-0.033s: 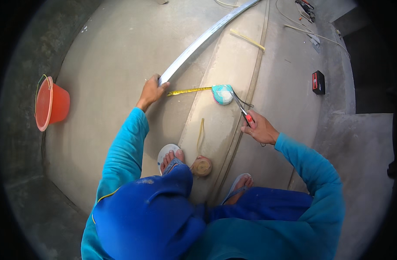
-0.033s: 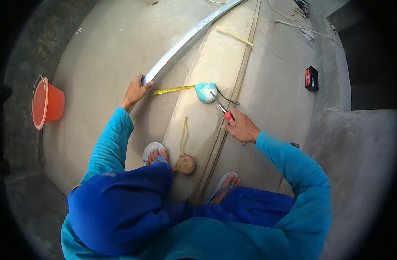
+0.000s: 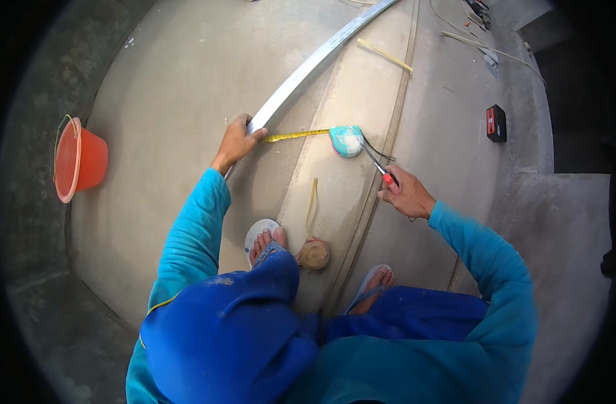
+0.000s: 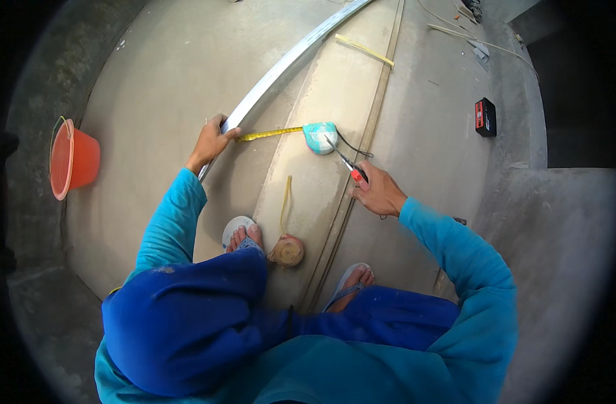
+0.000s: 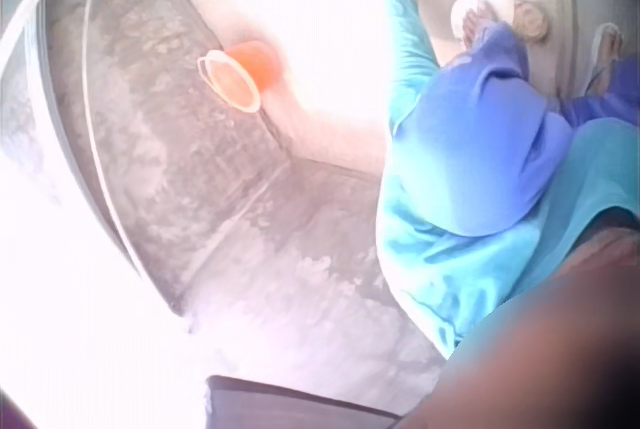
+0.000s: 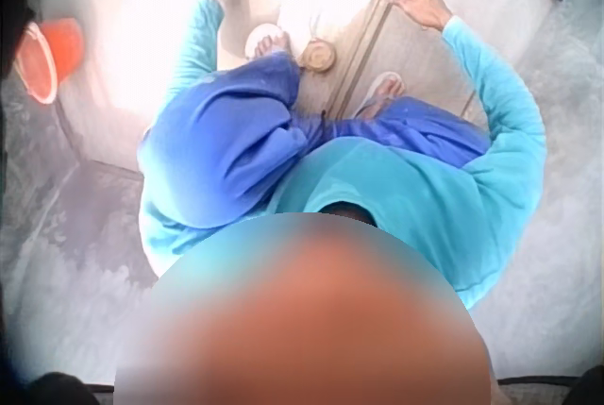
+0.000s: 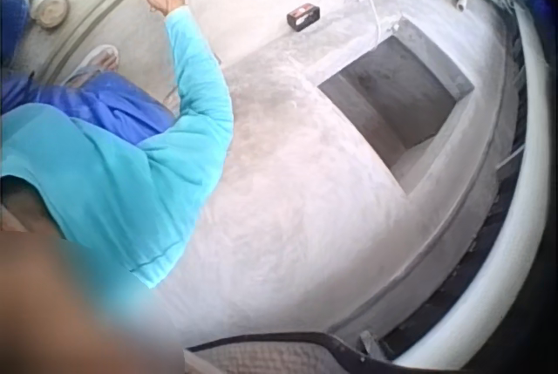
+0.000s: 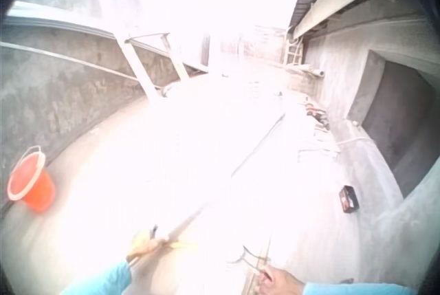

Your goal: The person measures a metal strip with a tape measure, marks it, and then uses tin snips to cut the strip into a smaller piece. The person then inspects the cut edge of the metal strip.

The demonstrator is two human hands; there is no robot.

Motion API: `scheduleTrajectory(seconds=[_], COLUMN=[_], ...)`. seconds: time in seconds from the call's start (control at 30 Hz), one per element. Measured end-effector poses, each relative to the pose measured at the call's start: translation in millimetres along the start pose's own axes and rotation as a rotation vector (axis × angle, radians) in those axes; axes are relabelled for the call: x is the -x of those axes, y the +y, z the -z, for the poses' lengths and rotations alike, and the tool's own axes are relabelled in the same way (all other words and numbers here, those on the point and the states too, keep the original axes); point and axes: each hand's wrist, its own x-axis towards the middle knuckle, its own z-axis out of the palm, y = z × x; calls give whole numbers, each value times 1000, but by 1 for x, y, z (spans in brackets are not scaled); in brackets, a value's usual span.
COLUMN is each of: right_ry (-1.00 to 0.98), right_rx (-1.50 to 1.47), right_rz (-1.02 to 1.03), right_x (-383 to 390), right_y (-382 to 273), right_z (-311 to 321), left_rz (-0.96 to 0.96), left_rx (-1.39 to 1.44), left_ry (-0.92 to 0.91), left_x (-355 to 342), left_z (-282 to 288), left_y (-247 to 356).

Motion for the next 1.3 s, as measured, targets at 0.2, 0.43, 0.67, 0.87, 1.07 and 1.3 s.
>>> scheduleTrajectory(seconds=[0.2,0.43,0.67,0.87,1.07,1.3], right_ry=[243,262,287,-169,-273,-507], right_rx=[392,734,678,415,713,383], right_rz=[-69,-144,43,547,1028,732], right_x=[-13,-8,-9,13,20,-7], right_y=[73,133,90,-21,-56,-58], right_z=[9,19,12,-70,-163,-141], left_rz=[155,225,299,409,346,329], left_rx=[403,493,395,346,606,457], left_ry=[-318,-383,-438,-486,-553,-349], left_x=[31,23,69,90,86,97], left_z=[-13,9,30,25,14,28], left_y=[6,-4,-22,-36,-41,-31])
